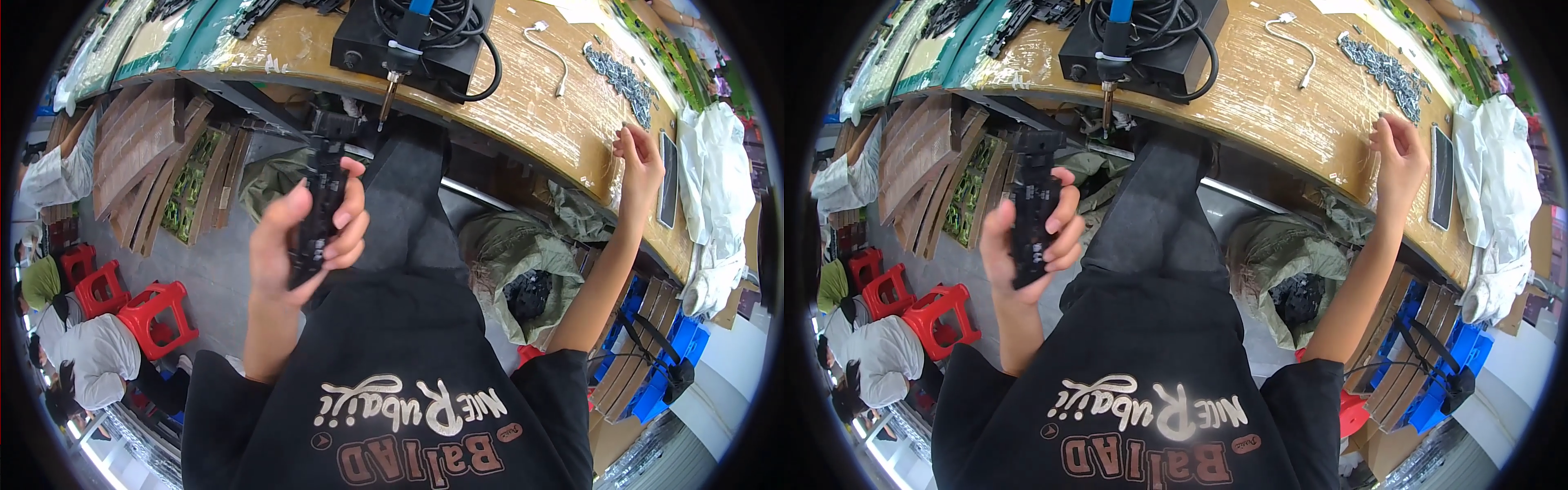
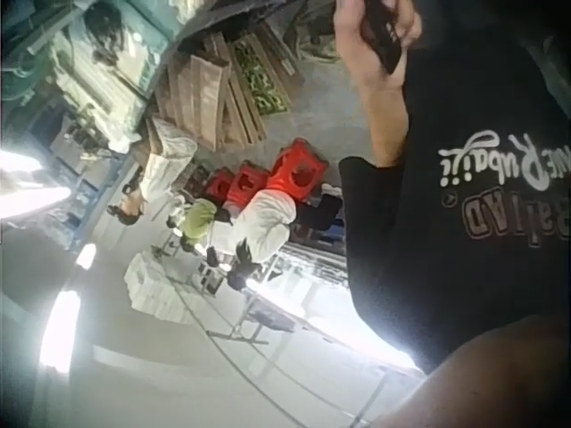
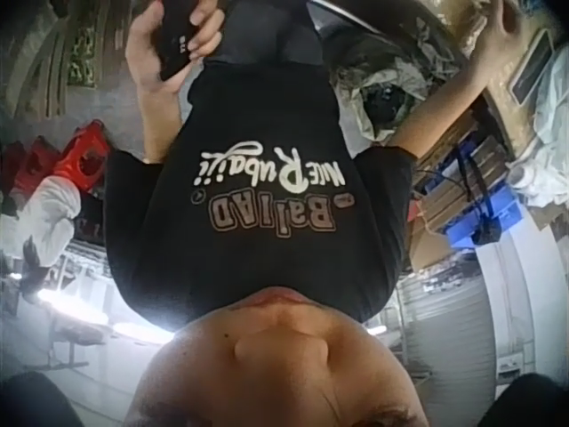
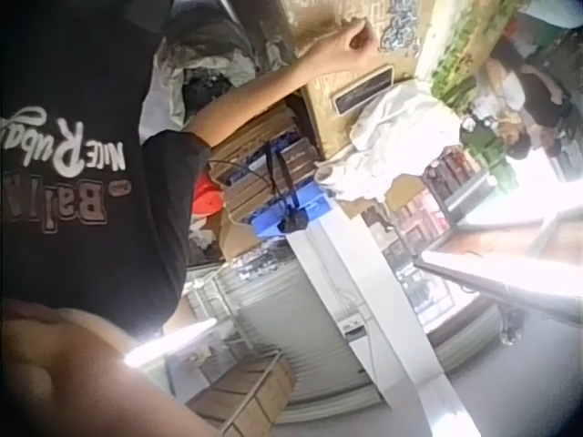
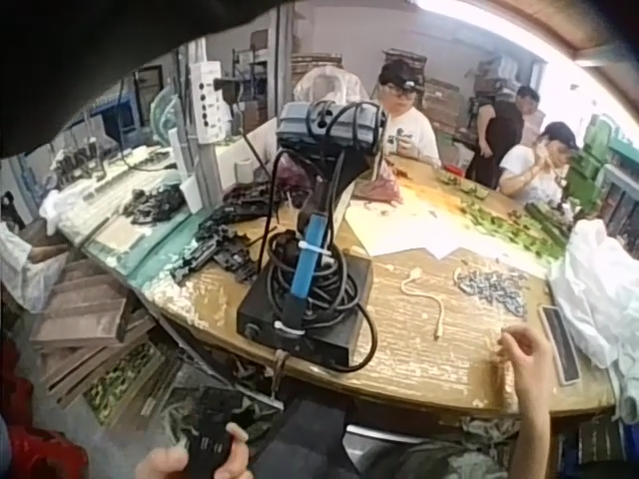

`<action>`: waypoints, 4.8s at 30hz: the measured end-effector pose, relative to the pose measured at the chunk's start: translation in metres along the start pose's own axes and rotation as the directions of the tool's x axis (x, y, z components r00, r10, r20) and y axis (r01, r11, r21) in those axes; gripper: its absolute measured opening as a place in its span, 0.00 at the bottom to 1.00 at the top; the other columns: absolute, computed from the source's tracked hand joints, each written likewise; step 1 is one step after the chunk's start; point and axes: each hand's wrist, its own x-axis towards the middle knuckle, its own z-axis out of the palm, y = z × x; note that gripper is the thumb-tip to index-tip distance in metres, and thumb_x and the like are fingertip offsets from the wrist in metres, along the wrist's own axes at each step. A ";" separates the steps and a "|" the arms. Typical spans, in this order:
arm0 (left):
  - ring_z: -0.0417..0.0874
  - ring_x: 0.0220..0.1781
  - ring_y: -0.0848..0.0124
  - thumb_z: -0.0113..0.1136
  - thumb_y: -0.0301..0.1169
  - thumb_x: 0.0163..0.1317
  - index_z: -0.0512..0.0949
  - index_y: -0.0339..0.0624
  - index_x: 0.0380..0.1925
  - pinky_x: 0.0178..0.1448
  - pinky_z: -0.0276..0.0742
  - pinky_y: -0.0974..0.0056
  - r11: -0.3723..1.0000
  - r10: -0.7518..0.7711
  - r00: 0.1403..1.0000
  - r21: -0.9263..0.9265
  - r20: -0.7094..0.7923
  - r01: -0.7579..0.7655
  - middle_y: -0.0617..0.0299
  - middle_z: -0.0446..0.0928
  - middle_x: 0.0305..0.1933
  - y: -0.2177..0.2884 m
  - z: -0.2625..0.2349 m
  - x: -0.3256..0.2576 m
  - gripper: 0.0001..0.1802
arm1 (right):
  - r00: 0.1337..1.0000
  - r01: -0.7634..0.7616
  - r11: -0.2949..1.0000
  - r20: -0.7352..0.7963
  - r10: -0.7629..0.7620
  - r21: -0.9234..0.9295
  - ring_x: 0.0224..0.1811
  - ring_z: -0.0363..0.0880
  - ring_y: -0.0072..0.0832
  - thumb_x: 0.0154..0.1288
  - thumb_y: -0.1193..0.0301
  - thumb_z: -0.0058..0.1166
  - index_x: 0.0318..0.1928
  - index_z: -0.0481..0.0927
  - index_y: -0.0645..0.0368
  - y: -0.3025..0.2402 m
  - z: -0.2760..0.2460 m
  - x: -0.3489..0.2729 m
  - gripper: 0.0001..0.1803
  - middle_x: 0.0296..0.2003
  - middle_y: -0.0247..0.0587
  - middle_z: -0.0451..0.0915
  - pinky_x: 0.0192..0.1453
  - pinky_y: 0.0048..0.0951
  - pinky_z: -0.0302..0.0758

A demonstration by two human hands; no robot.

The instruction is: The person assembles a plastic housing by hand, inserting small pins and internal components into it and securing them.

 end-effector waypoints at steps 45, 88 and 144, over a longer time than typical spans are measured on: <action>0.73 0.36 0.66 0.45 0.36 0.63 0.61 0.44 0.50 0.36 0.80 0.59 0.553 0.782 0.623 0.457 0.004 -0.697 0.55 0.69 0.33 -0.076 0.029 0.014 0.17 | 0.954 -0.123 0.649 0.268 -0.130 0.751 0.26 0.69 0.18 0.44 0.89 0.55 0.29 0.70 0.67 -0.133 0.087 -0.184 0.11 0.29 0.44 0.73 0.29 0.17 0.67; 0.72 0.26 0.84 0.56 0.25 0.53 0.67 0.35 0.45 0.26 0.68 0.78 0.829 0.269 0.886 0.559 -0.378 -0.013 0.64 0.71 0.33 -0.043 -0.034 0.039 0.19 | 0.485 -0.777 0.524 0.863 0.143 0.350 0.18 0.69 0.15 0.56 0.73 0.54 0.44 0.64 0.61 -0.108 0.129 -0.168 0.18 0.17 0.34 0.71 0.18 0.15 0.64; 0.72 0.29 0.83 0.56 0.25 0.52 0.67 0.36 0.45 0.29 0.68 0.77 0.768 0.312 0.888 0.639 -0.338 -0.026 0.64 0.71 0.35 -0.046 -0.040 0.042 0.19 | 0.600 -0.725 0.523 0.784 0.161 0.448 0.20 0.69 0.14 0.56 0.73 0.55 0.45 0.66 0.61 -0.100 0.138 -0.177 0.17 0.17 0.30 0.70 0.16 0.14 0.64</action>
